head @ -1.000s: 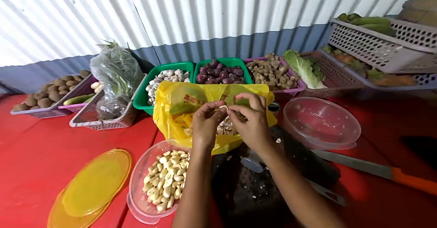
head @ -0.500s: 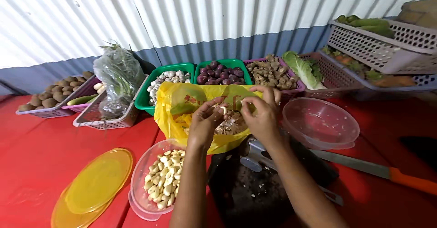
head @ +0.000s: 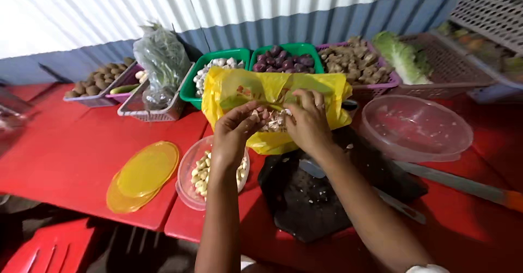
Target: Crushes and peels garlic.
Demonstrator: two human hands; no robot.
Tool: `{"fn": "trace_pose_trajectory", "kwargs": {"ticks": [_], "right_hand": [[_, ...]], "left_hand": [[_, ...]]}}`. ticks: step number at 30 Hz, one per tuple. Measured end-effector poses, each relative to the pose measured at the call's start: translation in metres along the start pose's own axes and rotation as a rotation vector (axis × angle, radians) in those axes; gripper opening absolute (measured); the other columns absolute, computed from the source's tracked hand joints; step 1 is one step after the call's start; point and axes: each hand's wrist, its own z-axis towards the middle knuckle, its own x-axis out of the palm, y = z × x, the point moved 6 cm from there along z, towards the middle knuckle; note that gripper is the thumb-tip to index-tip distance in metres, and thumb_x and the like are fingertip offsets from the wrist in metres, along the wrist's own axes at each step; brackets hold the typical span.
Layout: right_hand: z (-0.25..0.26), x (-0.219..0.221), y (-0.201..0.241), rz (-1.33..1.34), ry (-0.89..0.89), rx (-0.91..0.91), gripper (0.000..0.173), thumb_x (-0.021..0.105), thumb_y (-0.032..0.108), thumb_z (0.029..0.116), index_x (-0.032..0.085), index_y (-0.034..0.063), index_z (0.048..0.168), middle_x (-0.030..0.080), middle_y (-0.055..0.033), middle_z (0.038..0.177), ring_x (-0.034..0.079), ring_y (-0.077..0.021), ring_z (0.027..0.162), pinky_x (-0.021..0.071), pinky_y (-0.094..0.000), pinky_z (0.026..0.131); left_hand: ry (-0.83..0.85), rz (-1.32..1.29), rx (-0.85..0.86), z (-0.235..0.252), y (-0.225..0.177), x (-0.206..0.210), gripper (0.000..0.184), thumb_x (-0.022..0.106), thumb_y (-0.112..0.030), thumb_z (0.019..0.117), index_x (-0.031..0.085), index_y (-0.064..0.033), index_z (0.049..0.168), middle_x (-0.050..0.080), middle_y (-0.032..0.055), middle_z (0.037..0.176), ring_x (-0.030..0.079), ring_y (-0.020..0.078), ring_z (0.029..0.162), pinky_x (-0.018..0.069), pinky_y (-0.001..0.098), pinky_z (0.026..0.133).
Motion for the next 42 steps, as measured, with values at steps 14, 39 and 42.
{"fn": "trace_pose_trajectory", "kwargs": {"ticks": [14, 39, 42], "right_hand": [[-0.014, -0.015, 0.05, 0.118, -0.258, -0.299, 0.01, 0.071, 0.013, 0.0913, 0.079, 0.0081, 0.09, 0.066, -0.015, 0.131, 0.049, -0.0433, 0.135, 0.034, -0.0586, 0.116], [0.005, 0.0, -0.024, -0.018, 0.117, 0.044, 0.022, 0.057, 0.008, 0.0992, 0.073, -0.0035, 0.109, 0.059, -0.0273, 0.131, 0.047, -0.0516, 0.128, 0.0379, -0.0669, 0.105], [0.003, 0.003, -0.019, -0.047, 0.113, 0.045, 0.023, 0.058, 0.013, 0.1, 0.074, -0.0028, 0.107, 0.06, -0.026, 0.132, 0.047, -0.0512, 0.13, 0.0388, -0.0661, 0.106]], "left_hand": [[-0.098, -0.216, -0.085, 0.001, 0.025, 0.003, 0.017, 0.062, 0.007, 0.0957, 0.069, -0.0018, 0.108, 0.073, 0.0087, 0.097, 0.073, 0.0153, 0.081, 0.0621, 0.0312, 0.079], [0.357, 1.428, -0.411, -0.04, 0.048, -0.122, 0.059, 0.079, -0.033, 0.0903, 0.06, -0.0106, 0.141, 0.06, 0.0204, 0.138, 0.055, 0.0411, 0.129, 0.0421, 0.0641, 0.107], [0.457, 1.526, -0.44, -0.046, 0.045, -0.101, 0.045, 0.076, -0.033, 0.0918, 0.067, -0.0135, 0.132, 0.062, 0.0179, 0.132, 0.052, 0.0445, 0.127, 0.0449, 0.0668, 0.098]]}}
